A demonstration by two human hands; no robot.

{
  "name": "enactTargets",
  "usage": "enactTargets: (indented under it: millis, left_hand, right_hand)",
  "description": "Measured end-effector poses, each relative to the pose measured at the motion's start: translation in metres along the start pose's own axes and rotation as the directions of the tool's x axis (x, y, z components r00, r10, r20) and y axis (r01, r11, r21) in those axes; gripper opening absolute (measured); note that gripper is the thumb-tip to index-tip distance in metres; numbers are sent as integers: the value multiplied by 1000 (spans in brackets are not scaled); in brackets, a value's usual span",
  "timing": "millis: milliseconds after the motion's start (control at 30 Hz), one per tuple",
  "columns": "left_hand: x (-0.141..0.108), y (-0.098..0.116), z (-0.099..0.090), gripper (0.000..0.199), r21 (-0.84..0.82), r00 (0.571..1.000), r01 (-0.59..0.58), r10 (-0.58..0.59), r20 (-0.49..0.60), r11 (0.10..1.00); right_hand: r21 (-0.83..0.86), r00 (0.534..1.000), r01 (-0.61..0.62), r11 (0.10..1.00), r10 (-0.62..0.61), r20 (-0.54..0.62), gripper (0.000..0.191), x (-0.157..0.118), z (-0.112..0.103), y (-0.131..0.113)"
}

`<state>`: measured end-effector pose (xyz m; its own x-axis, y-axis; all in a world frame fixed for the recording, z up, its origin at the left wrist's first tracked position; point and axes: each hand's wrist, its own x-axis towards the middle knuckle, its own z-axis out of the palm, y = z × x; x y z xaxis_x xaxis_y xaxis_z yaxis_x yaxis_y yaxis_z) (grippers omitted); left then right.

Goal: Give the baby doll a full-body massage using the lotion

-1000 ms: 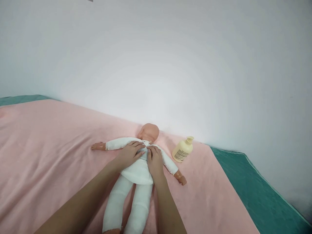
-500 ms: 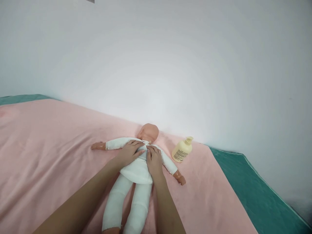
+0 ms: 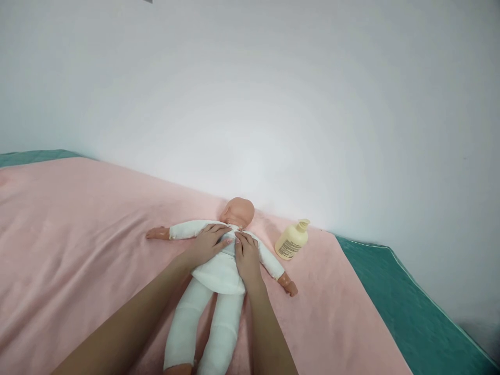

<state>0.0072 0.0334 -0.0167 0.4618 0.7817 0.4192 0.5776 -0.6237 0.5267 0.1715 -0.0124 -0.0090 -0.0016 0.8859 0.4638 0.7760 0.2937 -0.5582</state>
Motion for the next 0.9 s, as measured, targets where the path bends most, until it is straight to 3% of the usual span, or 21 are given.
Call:
enactTargets:
  millis: [133, 300, 367, 467, 567, 633, 900]
  left_hand:
    - [-1, 6, -13, 52, -39, 996, -32, 36, 84, 999]
    - [-5, 39, -54, 42, -127, 994, -26, 39, 102, 992]
    - [-9, 53, -72, 39, -188, 978, -9, 47, 203, 982]
    - [-18, 64, -89, 40, -210, 894, 31, 67, 443, 977]
    - [-25, 63, -92, 35, -245, 789, 46, 115, 603, 969]
    - [-28, 60, -89, 31, -260, 754, 34, 146, 640, 965]
    - [-26, 45, -74, 28, -281, 734, 29, 170, 658, 959]
  right_hand:
    - [79, 1000, -10, 997, 11, -15, 33, -3, -9, -5]
    - [140, 1000, -26, 990, 24, 19, 30, -9, -49, -29]
    - [186, 986, -11, 983, -21, 168, 31, -14, -70, -43]
    - [209, 890, 8, 978, -102, 444, 29, -25, -97, -59]
    - [176, 825, -4, 984, -96, 556, 25, -35, -108, -62]
    - [148, 802, -29, 989, -65, 594, 23, -38, -107, -61]
    - [24, 781, -22, 999, 2, 624, 28, -34, -85, -64]
